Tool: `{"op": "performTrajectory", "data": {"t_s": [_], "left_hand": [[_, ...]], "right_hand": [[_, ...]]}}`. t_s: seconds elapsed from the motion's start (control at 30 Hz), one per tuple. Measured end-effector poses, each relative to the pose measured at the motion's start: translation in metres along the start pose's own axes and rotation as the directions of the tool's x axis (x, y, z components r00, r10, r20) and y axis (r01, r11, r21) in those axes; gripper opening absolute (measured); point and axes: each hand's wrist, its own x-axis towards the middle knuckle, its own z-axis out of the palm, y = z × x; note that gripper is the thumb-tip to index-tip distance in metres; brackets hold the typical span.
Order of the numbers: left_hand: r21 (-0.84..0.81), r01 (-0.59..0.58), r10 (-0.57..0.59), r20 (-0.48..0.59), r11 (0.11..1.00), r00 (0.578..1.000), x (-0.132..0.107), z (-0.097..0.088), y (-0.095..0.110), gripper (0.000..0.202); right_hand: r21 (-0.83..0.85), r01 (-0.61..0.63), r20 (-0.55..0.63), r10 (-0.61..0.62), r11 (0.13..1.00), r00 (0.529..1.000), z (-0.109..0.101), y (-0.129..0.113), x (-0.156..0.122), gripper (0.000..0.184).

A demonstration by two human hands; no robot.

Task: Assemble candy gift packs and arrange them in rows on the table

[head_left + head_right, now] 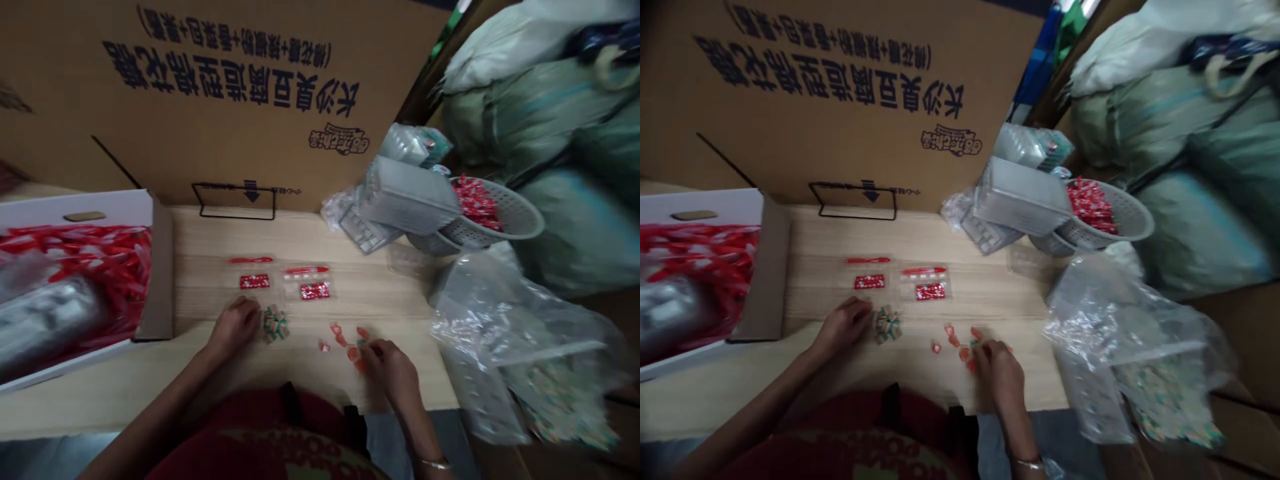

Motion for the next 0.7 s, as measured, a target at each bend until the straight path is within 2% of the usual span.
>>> {"op": "performTrajectory", "data": {"t_s": [0.07, 0.13, 0.23, 0.3, 0.4, 0.47, 0.53, 0.63, 0.7], "left_hand": [[-0.001, 0.114, -0.114, -0.07, 0.993, 0.991, -0.008, -0.012, -0.009, 0.018], [-0.004, 0.23, -0.229, -0.115, 0.973, 0.967, -0.019, -0.026, -0.019, 0.016], [-0.055, 0.33, -0.334, -0.104, 0.942, 0.937, -0.03, -0.039, -0.025, 0.014], [-0.088, 0.307, -0.313, -0.067, 0.948, 0.947, -0.031, -0.037, -0.019, 0.014], [-0.043, 0.194, -0.196, -0.05, 0.98, 0.979, -0.023, -0.023, -0.004, 0.011], [-0.005, 0.135, -0.135, -0.042, 0.991, 0.99, -0.016, -0.015, 0.003, 0.011], [-0.033, 0.1, -0.101, -0.034, 0.994, 0.994, -0.012, -0.012, 0.006, 0.012], [-0.289, 0.09, -0.108, -0.047, 0.953, 0.993, -0.014, -0.012, 0.008, 0.011], [-0.547, 0.145, -0.166, 0.01, 0.824, 0.986, -0.019, -0.013, 0.011, 0.01]], "right_hand": [[-0.088, -0.039, 0.052, 0.044, 0.995, 0.998, 0.005, -0.003, 0.001, 0.035], [-0.12, -0.008, 0.085, 0.019, 0.993, 0.996, 0.007, -0.003, 0.006, 0.035], [-0.13, 0.067, 0.076, -0.057, 0.989, 0.995, 0.011, -0.002, 0.014, 0.033], [-0.103, 0.089, 0.059, -0.084, 0.991, 0.995, 0.013, -0.002, 0.015, 0.029], [-0.014, 0.094, 0.002, -0.094, 0.995, 0.996, 0.013, -0.003, 0.013, 0.027], [0.09, 0.098, -0.069, -0.092, 0.991, 0.993, 0.011, -0.005, 0.011, 0.03], [0.239, 0.157, -0.123, -0.131, 0.958, 0.984, 0.007, -0.015, 0.008, 0.034], [0.459, 0.314, -0.084, -0.311, 0.831, 0.947, 0.003, -0.051, 0.002, 0.029], [0.573, 0.374, -0.012, -0.449, 0.729, 0.894, 0.006, -0.086, -0.001, 0.023]]}}
